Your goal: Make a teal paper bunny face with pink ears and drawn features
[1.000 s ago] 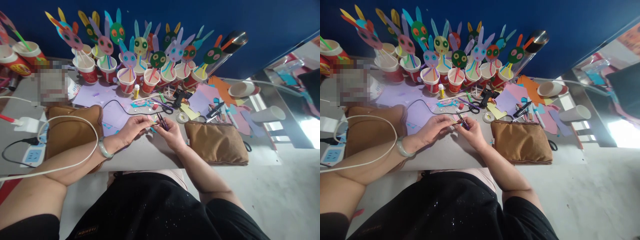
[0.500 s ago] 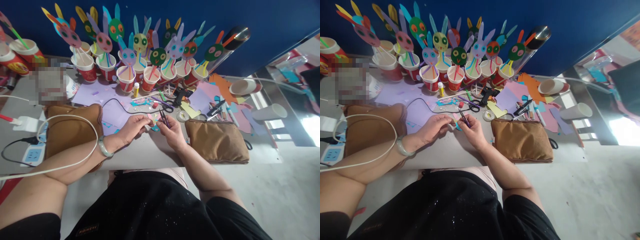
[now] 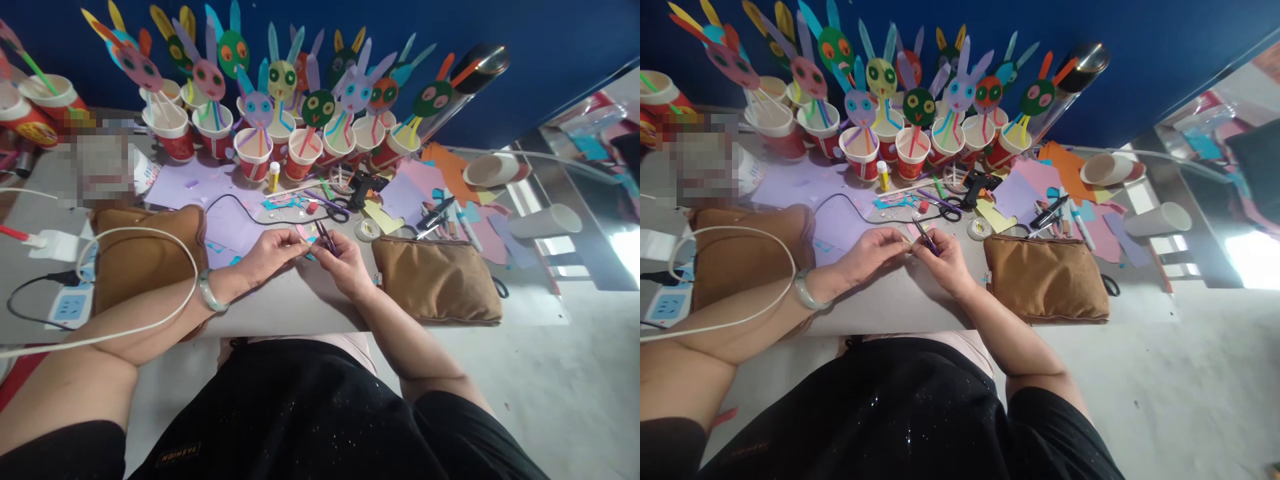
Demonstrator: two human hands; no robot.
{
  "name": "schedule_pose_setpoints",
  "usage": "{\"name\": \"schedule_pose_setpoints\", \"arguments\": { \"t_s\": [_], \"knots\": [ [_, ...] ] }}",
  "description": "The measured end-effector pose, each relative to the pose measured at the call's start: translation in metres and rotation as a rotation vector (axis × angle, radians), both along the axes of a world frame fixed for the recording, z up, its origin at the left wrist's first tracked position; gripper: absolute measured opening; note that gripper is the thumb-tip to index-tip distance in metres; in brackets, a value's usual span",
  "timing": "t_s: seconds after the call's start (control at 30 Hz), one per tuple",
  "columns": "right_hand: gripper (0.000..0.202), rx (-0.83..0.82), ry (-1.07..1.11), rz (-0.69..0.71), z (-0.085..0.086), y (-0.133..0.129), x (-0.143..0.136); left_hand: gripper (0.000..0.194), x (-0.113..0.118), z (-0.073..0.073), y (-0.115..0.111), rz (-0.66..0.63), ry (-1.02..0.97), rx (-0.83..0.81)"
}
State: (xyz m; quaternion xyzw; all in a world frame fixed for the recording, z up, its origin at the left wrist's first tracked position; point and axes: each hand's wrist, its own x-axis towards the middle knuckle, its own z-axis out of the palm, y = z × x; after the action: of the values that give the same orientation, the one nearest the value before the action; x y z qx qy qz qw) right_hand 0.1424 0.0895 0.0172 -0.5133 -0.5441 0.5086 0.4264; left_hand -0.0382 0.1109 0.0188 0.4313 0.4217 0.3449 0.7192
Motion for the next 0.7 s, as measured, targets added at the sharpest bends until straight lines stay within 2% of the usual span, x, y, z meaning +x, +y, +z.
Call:
{"name": "schedule_pose_setpoints", "arguments": {
  "t_s": [0.37, 0.53, 0.7],
  "knots": [
    [0.024, 0.017, 0.002, -0.010, 0.004, 0.002, 0.003, 0.015, -0.001, 0.000, 0.001, -0.029, 0.011, 0.023],
    [0.019, 0.044, -0.183, -0.003, 0.010, 0.011, 0.015, 0.017, 0.000, 0.000, 0.003, -0.018, 0.067, -0.001],
    [0.021, -0.014, -0.386, 0.051, 0.009, 0.020, 0.029, 0.012, -0.001, -0.001, 0.005, 0.003, 0.166, 0.122]
  ]
}}
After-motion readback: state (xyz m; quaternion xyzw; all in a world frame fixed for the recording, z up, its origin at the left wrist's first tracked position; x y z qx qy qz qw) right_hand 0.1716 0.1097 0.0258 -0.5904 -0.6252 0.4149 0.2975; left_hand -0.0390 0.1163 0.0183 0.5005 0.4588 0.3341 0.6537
